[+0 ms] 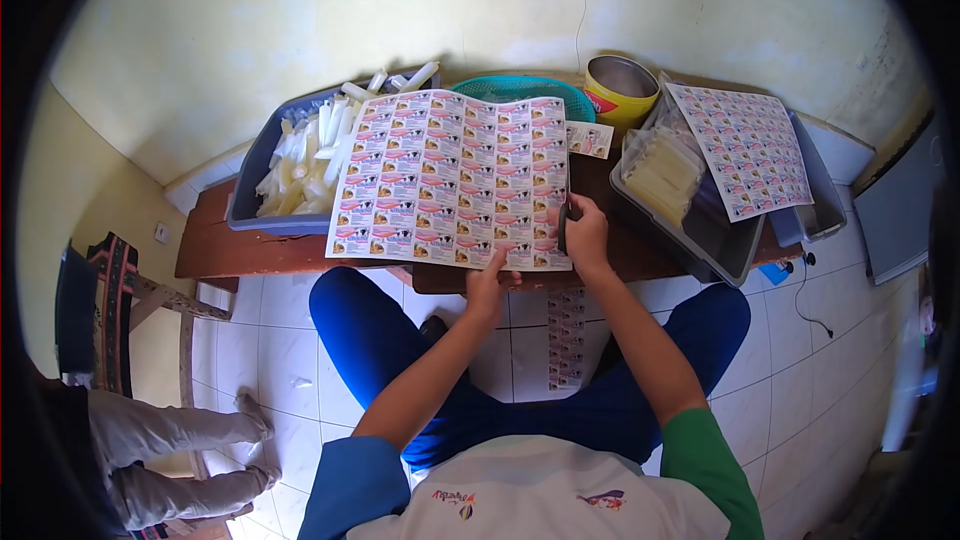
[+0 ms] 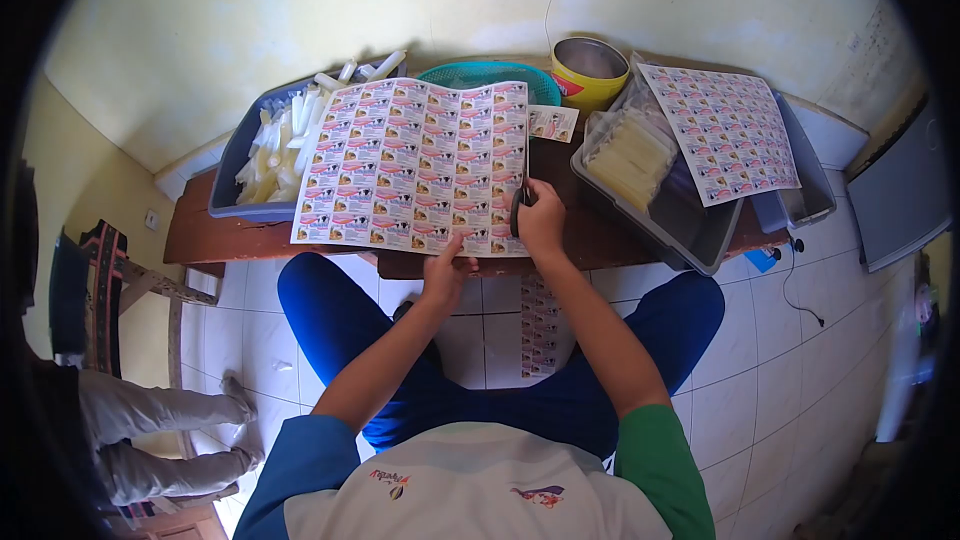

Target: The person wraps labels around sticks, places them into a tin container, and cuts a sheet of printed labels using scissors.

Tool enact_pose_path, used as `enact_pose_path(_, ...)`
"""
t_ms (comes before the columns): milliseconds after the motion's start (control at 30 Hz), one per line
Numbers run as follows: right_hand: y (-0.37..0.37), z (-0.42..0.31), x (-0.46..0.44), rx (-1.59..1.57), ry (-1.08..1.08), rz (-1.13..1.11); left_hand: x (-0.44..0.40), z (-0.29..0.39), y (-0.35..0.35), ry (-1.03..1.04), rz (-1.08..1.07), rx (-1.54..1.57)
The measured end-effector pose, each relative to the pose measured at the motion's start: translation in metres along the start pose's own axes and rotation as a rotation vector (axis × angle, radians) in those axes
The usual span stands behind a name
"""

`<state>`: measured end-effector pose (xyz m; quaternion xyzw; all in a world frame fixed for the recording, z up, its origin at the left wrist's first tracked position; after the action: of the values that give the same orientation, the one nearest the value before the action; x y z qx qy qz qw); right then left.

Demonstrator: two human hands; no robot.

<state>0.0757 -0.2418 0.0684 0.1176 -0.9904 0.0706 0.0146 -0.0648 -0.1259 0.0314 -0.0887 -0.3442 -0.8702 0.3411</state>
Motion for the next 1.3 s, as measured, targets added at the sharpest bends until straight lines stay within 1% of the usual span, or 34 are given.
enact_pose_path(67,0.001,-0.005,-0.005,0.004,0.001,-0.027,-0.005,-0.012,0.003,-0.119,-0.047,0.016)
enact_pose_path(100,0.001,-0.006,-0.007,0.005,0.003,-0.051,-0.006,-0.014,0.006,-0.123,-0.047,0.014)
enact_pose_path(133,0.0,-0.006,-0.011,0.004,0.006,-0.046,-0.007,-0.016,0.01,-0.165,-0.046,0.024)
enact_pose_path(167,0.001,-0.007,-0.016,0.003,0.033,-0.096,-0.009,-0.015,0.015,-0.208,-0.045,0.033)
enact_pose_path(200,0.001,-0.006,-0.02,0.001,0.057,-0.148,-0.011,-0.015,0.019,-0.211,-0.047,0.032)
enact_pose_path(267,0.0,-0.006,-0.024,0.002,0.053,-0.164,-0.014,-0.012,0.024,-0.214,0.008,-0.032)
enact_pose_path(333,-0.001,-0.001,-0.028,0.005,0.047,-0.182,-0.016,-0.008,0.029,-0.174,0.021,-0.041)
enact_pose_path(400,-0.005,0.007,-0.023,0.051,-0.096,-0.1,-0.019,-0.007,0.031,-0.142,0.037,-0.05)
enact_pose_path(433,-0.008,-0.001,-0.013,0.055,-0.093,-0.098,-0.022,-0.007,0.031,-0.105,0.034,-0.058)
enact_pose_path(467,-0.011,-0.008,0.0,-0.066,0.005,-0.15,-0.024,-0.007,0.03,-0.071,0.033,-0.066)
enact_pose_path(500,-0.012,-0.011,0.014,-0.187,0.104,-0.2,-0.025,-0.007,0.03,-0.079,0.036,-0.064)
enact_pose_path(633,-0.019,0.006,0.058,-0.224,0.185,-0.234,-0.032,-0.008,0.034,-0.067,0.031,-0.016)
enact_pose_path(700,-0.02,0.012,0.072,-0.235,0.24,-0.291,-0.035,-0.009,0.035,-0.058,0.02,0.007)
enact_pose_path(867,-0.024,0.02,0.08,-0.243,0.259,-0.312,-0.044,-0.007,0.04,-0.032,-0.002,0.054)
enact_pose_path(1067,-0.018,0.027,0.094,-0.325,0.295,-0.322,-0.058,0.001,0.048,0.008,-0.005,0.029)
enact_pose_path(1300,-0.011,0.037,0.103,-0.364,0.336,-0.352,-0.079,0.004,0.041,0.007,-0.02,0.032)
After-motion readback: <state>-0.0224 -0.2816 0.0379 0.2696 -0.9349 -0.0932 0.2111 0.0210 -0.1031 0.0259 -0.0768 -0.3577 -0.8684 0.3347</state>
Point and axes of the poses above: each hand's wrist, its own x-axis away from the middle knuckle, its own y-axis out of the palm, z = x × y, the point moved 2 cm from there along -x, towards the middle knuckle, and after that the axes turned 3 degrees about y, right-handed, at the moved point
